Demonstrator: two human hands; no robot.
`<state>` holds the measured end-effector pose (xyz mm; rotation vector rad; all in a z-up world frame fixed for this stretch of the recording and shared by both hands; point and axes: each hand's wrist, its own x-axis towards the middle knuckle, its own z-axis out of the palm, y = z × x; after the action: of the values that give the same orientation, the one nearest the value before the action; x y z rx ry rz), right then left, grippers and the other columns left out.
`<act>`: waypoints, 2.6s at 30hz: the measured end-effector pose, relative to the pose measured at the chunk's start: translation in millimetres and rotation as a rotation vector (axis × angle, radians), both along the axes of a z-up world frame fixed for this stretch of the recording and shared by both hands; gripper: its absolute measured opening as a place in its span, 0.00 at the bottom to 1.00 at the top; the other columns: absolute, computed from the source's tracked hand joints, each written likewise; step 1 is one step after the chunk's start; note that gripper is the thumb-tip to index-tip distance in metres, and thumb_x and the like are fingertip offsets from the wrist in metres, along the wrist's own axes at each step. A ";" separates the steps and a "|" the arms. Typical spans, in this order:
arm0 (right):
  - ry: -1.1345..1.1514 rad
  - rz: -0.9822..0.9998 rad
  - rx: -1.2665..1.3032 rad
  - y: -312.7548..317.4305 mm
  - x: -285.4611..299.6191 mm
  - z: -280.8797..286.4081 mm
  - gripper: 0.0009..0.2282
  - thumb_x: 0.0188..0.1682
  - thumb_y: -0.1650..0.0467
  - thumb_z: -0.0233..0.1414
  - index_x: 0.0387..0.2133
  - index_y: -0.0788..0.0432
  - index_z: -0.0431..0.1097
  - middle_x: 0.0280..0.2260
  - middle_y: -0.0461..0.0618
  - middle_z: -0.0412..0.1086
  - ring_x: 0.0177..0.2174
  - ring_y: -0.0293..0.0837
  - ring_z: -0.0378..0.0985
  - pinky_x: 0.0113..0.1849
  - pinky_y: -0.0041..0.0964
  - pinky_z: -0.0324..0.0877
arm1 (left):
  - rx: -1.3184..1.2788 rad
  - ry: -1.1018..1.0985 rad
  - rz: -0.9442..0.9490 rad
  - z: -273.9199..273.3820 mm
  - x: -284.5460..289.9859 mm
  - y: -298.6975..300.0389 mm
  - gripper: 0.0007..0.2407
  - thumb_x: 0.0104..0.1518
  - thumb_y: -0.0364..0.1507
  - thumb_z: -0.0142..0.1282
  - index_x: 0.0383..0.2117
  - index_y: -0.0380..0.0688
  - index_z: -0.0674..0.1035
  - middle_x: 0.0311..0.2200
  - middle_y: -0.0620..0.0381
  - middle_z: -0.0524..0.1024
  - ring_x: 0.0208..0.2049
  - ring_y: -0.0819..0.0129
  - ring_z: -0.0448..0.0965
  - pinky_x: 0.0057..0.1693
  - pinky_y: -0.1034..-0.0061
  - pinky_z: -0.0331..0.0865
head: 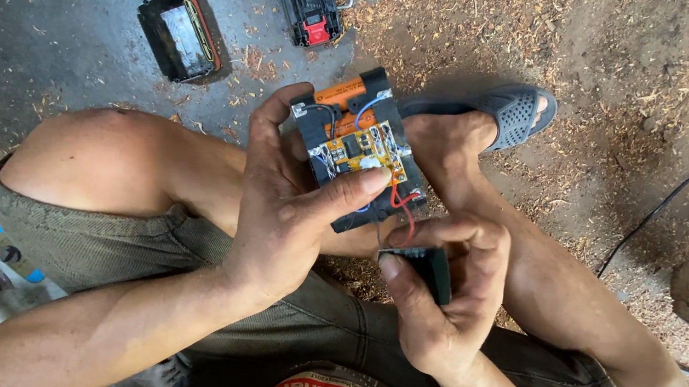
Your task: The person sits on the ground repairing a cordless tool battery pack. They pry open the pack's casing, remove and reposition the battery cells and circuit board, handle the wires and a small circuit module, and press the housing parts back together while checking the internal components.
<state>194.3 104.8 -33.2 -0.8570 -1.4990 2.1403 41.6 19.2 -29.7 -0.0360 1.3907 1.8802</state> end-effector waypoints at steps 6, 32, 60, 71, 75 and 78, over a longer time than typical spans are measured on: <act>0.103 0.039 0.030 -1.0 9.2 -6.6 0.21 0.51 0.86 0.55 0.50 0.58 0.53 0.39 0.54 0.70 0.35 0.37 0.74 0.35 0.27 0.74 | 0.023 -0.021 0.001 1.3 1.1 0.3 0.33 0.58 0.20 0.64 0.65 0.41 0.53 0.52 0.49 0.71 0.50 0.68 0.77 0.56 0.70 0.77; -0.208 -0.019 0.263 36.8 25.9 30.0 0.10 0.59 0.75 0.42 0.52 0.62 0.63 0.43 0.59 0.72 0.30 0.35 0.61 0.35 0.30 0.63 | 0.459 -0.355 -0.206 15.8 -18.8 -10.7 0.45 0.45 0.34 0.67 0.72 0.42 0.52 0.60 0.47 0.69 0.61 0.54 0.72 0.66 0.61 0.67; -0.027 -0.137 0.662 16.2 -0.6 25.8 0.11 0.52 0.76 0.60 0.44 0.68 0.68 0.48 0.60 0.71 0.45 0.46 0.77 0.46 0.30 0.73 | 0.218 0.129 -0.379 0.6 9.7 -18.1 0.42 0.53 0.28 0.64 0.73 0.42 0.47 0.58 0.46 0.69 0.59 0.60 0.74 0.67 0.64 0.70; 0.029 0.045 0.809 10.8 6.4 22.3 0.31 0.44 0.60 0.66 0.54 0.69 0.67 0.58 0.69 0.60 0.58 0.60 0.68 0.58 0.47 0.68 | 0.337 -0.269 -0.297 6.6 2.2 -13.2 0.43 0.46 0.28 0.64 0.72 0.41 0.52 0.57 0.45 0.69 0.59 0.56 0.73 0.65 0.64 0.69; -0.020 0.043 0.804 9.7 6.1 23.1 0.25 0.47 0.64 0.66 0.54 0.67 0.68 0.60 0.68 0.61 0.60 0.60 0.69 0.60 0.47 0.69 | 0.316 -0.271 -0.289 6.7 1.5 -11.7 0.43 0.46 0.29 0.64 0.72 0.39 0.53 0.57 0.46 0.69 0.59 0.56 0.72 0.65 0.64 0.69; -0.031 0.009 0.801 7.0 9.1 18.8 0.20 0.51 0.68 0.62 0.54 0.67 0.69 0.61 0.68 0.62 0.60 0.60 0.71 0.59 0.46 0.69 | 0.320 -0.271 -0.301 6.2 2.4 -11.2 0.43 0.46 0.29 0.64 0.72 0.40 0.53 0.57 0.46 0.69 0.59 0.57 0.72 0.65 0.65 0.68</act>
<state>203.3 111.8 -14.4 -0.5743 -2.1224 1.3114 44.0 8.0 -23.5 0.0718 0.8516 1.7462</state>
